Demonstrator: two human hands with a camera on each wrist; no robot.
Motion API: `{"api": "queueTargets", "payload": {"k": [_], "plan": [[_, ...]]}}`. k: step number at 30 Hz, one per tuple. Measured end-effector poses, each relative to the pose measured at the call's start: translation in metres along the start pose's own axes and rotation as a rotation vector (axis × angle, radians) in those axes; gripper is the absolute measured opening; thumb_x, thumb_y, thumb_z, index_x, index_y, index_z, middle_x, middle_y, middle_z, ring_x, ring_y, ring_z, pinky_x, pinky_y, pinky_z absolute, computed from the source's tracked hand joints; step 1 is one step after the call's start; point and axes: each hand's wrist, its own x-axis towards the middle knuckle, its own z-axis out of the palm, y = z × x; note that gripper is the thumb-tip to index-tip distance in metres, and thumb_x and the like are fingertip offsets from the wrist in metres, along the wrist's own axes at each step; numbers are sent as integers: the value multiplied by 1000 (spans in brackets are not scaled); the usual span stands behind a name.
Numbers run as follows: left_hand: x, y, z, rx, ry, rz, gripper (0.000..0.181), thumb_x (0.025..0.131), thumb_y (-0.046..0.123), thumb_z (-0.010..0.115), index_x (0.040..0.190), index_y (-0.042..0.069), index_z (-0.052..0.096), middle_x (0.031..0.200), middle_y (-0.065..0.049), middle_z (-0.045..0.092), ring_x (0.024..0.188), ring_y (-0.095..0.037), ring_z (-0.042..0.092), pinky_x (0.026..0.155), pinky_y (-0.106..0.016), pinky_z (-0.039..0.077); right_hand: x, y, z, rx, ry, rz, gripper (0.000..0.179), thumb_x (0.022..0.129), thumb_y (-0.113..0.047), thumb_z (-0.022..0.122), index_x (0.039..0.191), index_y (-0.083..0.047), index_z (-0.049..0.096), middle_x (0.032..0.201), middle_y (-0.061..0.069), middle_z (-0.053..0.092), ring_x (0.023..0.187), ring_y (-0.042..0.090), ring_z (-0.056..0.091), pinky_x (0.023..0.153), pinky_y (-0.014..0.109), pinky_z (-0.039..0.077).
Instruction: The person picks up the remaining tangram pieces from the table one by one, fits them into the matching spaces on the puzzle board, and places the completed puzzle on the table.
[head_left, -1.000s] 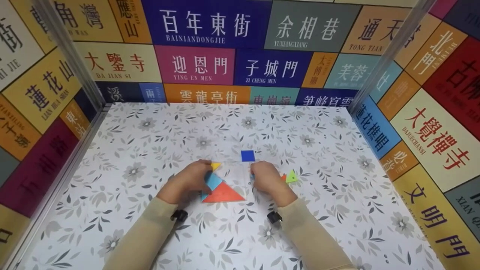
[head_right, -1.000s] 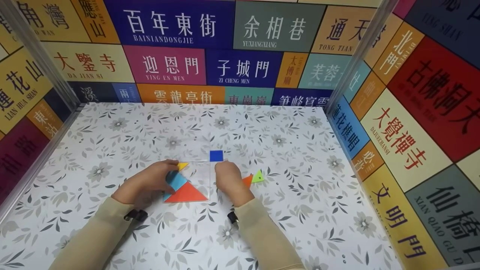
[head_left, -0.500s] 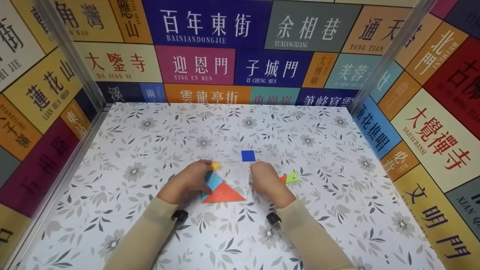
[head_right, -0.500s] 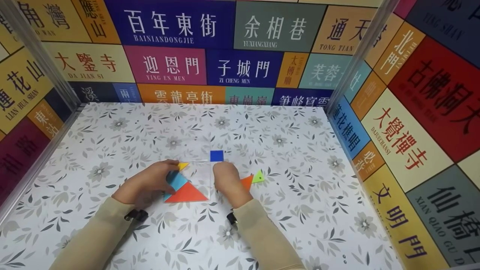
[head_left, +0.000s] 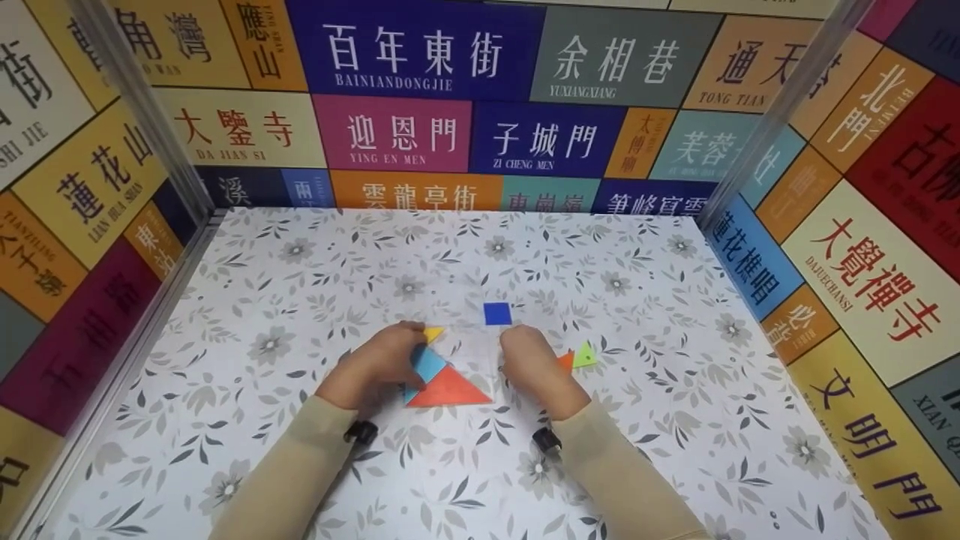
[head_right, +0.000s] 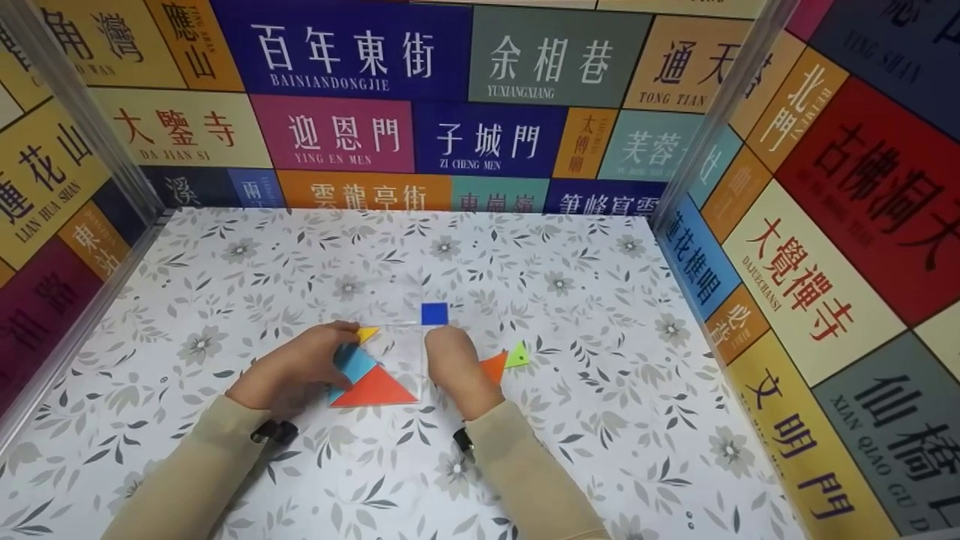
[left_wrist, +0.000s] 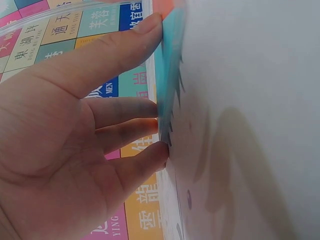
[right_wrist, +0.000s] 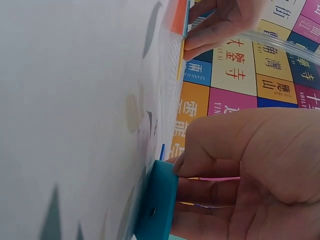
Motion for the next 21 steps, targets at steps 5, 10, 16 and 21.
{"api": "queueTargets", "payload": {"k": [5,10,16,21], "plan": [[0,1,-1,-2,-1,-8,72,71,18,98,134,-1,69,161,-19,52,145,-38,52,121,-48,45,0,0,-1,-20,-4,-10,8,92,-1,70,99,2,69,96,19,71,91,34,67,94,49,58],[1,0,0,-4,3,-8,71,71,18,98,133,0,70,159,-19,53,144,-37,53,121,-48,45,1,1,0,-48,11,-20,5,91,2,68,95,1,68,92,18,70,86,35,67,89,49,59],[2,0,0,-10,-10,-14,72,72,18,98,136,0,69,160,-19,53,144,-36,53,121,-47,45,3,2,1,-87,44,-17,7,91,5,64,93,1,69,88,19,71,80,35,66,82,49,60],[1,-1,0,-4,-7,3,70,72,18,98,133,0,70,159,-19,54,143,-37,54,119,-47,47,2,2,2,-101,96,-43,10,92,7,61,93,3,70,89,21,72,83,37,69,82,50,60]]}}
